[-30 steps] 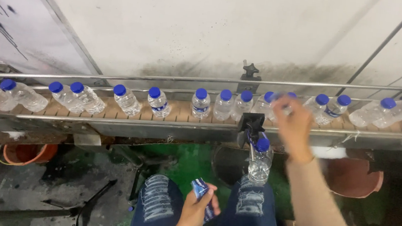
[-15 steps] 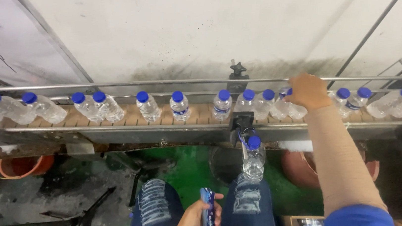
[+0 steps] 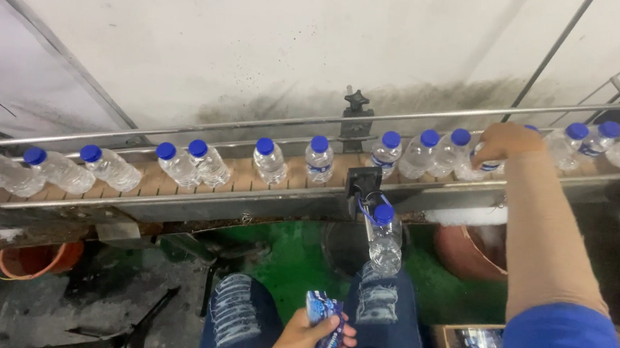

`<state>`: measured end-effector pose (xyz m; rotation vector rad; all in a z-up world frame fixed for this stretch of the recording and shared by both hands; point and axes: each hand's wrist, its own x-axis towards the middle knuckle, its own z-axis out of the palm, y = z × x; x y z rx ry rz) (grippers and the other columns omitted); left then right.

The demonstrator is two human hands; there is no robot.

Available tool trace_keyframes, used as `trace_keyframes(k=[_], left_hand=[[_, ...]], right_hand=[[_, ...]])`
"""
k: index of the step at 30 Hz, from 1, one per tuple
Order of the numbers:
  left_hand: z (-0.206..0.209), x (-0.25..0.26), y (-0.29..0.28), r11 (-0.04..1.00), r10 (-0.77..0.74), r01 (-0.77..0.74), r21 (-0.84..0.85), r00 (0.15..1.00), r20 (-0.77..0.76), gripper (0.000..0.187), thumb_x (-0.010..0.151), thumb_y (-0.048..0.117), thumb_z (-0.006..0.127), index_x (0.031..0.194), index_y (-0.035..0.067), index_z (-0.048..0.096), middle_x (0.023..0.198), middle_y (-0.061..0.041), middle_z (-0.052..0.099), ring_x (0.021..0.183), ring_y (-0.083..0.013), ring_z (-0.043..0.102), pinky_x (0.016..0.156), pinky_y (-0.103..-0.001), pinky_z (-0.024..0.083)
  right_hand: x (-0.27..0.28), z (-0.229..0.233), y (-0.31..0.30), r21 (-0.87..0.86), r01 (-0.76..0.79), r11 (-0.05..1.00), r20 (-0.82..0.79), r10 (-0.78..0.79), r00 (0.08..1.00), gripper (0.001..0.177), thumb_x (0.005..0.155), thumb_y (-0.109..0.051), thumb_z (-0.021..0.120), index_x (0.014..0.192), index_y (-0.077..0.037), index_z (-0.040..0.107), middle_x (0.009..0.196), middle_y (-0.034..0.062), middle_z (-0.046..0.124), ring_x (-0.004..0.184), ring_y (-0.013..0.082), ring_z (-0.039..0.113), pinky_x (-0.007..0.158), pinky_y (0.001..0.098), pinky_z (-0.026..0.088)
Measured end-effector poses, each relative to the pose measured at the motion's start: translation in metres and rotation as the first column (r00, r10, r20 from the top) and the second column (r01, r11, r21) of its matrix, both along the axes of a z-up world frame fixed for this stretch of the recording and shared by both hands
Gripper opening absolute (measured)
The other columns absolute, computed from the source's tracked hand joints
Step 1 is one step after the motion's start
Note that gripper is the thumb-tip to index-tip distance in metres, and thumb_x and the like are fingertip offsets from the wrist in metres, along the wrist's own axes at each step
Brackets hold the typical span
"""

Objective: Manually applying labels or seals to water bottles on a production line and placing them into a box.

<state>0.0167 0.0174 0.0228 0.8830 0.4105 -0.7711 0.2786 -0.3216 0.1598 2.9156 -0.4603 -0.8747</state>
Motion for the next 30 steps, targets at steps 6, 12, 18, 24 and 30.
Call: trace_keyframes(k=[6,12,18,24,30], left_hand=[[0.013,0.005,0.001,0.989,0.102,-0.093,0.114,0.992,-0.076,0.019,0.089,0.012,0.055,0.095,-0.006,0.051,0.076,-0.025,0.062,0.066,-0.0322,0.065,0.058,-0.033,0.054],[0.016,0.003,-0.003,0.969,0.165,-0.148,0.196,0.984,-0.071,0.025,0.086,0.015,0.059,0.096,-0.008,0.054,0.076,-0.026,0.065,0.067,-0.0365,0.067,0.058,-0.036,0.055],[0.032,0.011,-0.008,0.911,0.256,-0.258,0.322,0.965,0.051,0.019,0.087,0.011,0.055,0.094,-0.007,0.055,0.064,-0.024,0.062,0.052,-0.0327,0.064,0.053,-0.037,0.055],[0.009,0.012,-0.018,0.868,0.390,-0.479,0.134,0.823,0.414,0.007,0.084,0.003,0.053,0.082,-0.002,0.049,0.058,-0.023,0.060,0.042,-0.0293,0.061,0.048,-0.038,0.055],[-0.034,0.008,-0.013,0.751,0.356,-0.563,0.346,0.786,0.505,0.025,0.071,-0.004,0.042,0.087,0.006,0.058,0.080,-0.008,0.058,0.072,-0.0175,0.056,0.066,-0.029,0.047]], right_hand=[[0.006,-0.035,-0.031,-0.179,0.022,0.984,0.100,-0.004,0.995,0.042,0.065,-0.036,0.077,0.097,-0.009,0.074,0.096,0.0084,0.071,0.089,0.0276,0.067,0.068,0.0369,0.056],[-0.014,-0.034,-0.052,-0.127,0.095,0.987,0.273,-0.057,0.960,0.089,0.059,-0.051,0.078,0.133,-0.019,0.040,0.149,0.0102,0.019,0.117,0.0383,0.050,0.088,0.0482,0.047],[-0.140,-0.006,0.118,0.671,-0.220,0.708,0.635,-0.396,0.663,0.047,0.080,-0.032,0.060,0.122,-0.012,0.053,0.124,0.0120,0.053,0.115,0.0276,0.049,0.098,0.0430,0.036],[-0.203,-0.109,0.181,0.930,-0.366,-0.043,0.354,-0.168,0.920,0.024,0.066,-0.017,0.079,0.088,-0.008,0.073,0.092,0.0098,0.067,0.077,0.0155,0.067,0.066,0.0231,0.057],[-0.203,-0.097,0.176,0.759,0.065,-0.648,-0.044,0.049,0.998,0.007,0.074,-0.002,0.073,0.074,-0.001,0.066,0.075,0.0155,0.064,0.068,0.0218,0.065,0.067,0.0318,0.055]])
